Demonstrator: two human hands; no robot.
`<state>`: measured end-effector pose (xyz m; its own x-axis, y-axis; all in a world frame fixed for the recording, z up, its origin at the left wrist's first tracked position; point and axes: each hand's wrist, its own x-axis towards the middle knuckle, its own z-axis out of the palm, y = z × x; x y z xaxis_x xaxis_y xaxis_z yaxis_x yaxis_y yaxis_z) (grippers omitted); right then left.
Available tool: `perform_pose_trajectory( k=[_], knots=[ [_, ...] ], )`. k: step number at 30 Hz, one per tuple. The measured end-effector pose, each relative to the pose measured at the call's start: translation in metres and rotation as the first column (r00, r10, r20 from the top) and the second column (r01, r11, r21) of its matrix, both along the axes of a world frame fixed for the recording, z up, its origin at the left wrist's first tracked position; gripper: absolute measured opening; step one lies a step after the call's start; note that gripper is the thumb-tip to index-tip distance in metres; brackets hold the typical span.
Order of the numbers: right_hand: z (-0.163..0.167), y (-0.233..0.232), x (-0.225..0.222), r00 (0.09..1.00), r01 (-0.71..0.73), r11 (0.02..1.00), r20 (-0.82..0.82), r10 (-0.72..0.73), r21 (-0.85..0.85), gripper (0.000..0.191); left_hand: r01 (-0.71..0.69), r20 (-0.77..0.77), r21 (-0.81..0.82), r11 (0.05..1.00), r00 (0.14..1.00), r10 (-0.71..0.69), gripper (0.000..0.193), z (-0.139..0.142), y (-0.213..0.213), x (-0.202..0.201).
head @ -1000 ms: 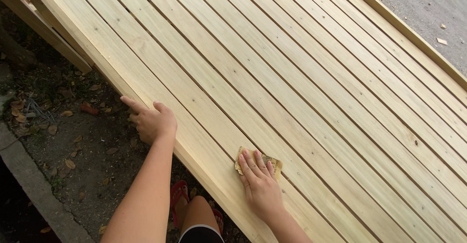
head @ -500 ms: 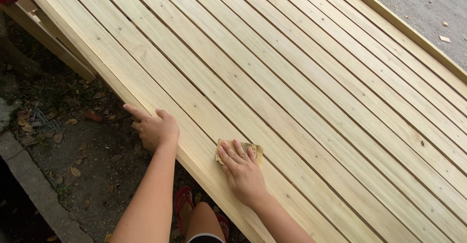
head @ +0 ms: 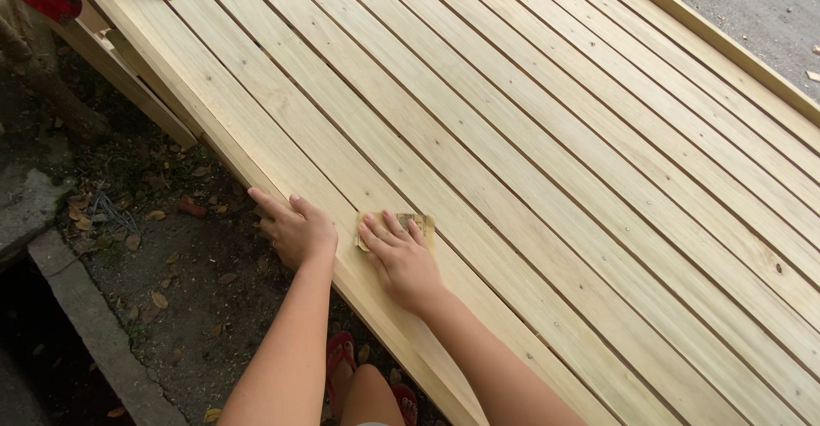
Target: The person sands a wooden slatted surface using a sanding block. They move the block back and forth along the slats and also sand the edges of the wooden frame. The person switches between different sanding sheets during the process.
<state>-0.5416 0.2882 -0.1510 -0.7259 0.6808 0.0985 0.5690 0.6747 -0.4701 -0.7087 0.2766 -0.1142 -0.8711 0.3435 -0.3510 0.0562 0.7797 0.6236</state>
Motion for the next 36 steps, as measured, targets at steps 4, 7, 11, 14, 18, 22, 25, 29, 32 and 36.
perform_pose_trajectory(
  k=[4,7,11,14,18,22,25,29,32,36],
  knots=[
    [0.011,-0.056,0.071,0.992,-0.05,0.984,0.106,0.069,-0.171,0.05,-0.059,0.079,0.072,0.996,0.995,0.053,0.061,0.003,-0.002,0.0],
    [0.015,-0.036,0.042,0.985,-0.124,0.977,0.094,0.142,-0.174,0.049,-0.058,0.106,0.062,0.996,0.993,0.051,0.062,0.006,-0.002,0.0],
    [0.013,0.015,-0.054,0.985,-0.159,0.987,0.057,0.161,-0.035,0.048,-0.08,0.143,0.095,0.992,0.988,0.066,0.06,0.006,-0.005,0.002],
    [0.014,0.017,-0.058,0.975,-0.205,0.976,0.068,0.21,-0.071,0.043,-0.047,0.08,0.144,0.988,0.996,0.036,0.06,0.004,-0.007,0.003],
    [0.025,-0.034,0.049,0.965,-0.239,0.952,0.057,0.254,-0.193,0.046,-0.059,0.104,0.086,0.995,0.993,0.05,0.06,0.002,-0.005,0.004],
    [0.033,-0.07,0.123,0.961,-0.155,0.959,0.188,0.201,-0.236,0.054,-0.039,0.071,0.037,0.999,0.997,0.036,0.061,0.003,0.0,0.003],
    [0.025,-0.039,0.077,0.978,-0.147,0.979,0.126,0.165,-0.142,0.051,-0.025,0.047,0.016,1.0,0.999,0.024,0.062,0.0,0.003,0.002],
    [0.004,0.029,-0.04,0.992,-0.091,0.993,0.086,0.097,-0.068,0.045,-0.025,0.056,0.091,0.996,0.998,0.02,0.065,-0.01,0.0,-0.003],
    [-0.005,0.034,-0.069,0.994,-0.094,0.994,0.042,0.096,-0.061,0.044,0.009,0.138,0.071,0.997,0.99,-0.019,0.069,-0.013,-0.011,-0.005],
    [0.002,-0.028,0.026,0.987,-0.154,0.985,0.037,0.157,-0.084,0.039,0.536,-0.605,0.041,0.843,0.685,-0.406,0.072,-0.01,-0.049,0.042]
  ],
)
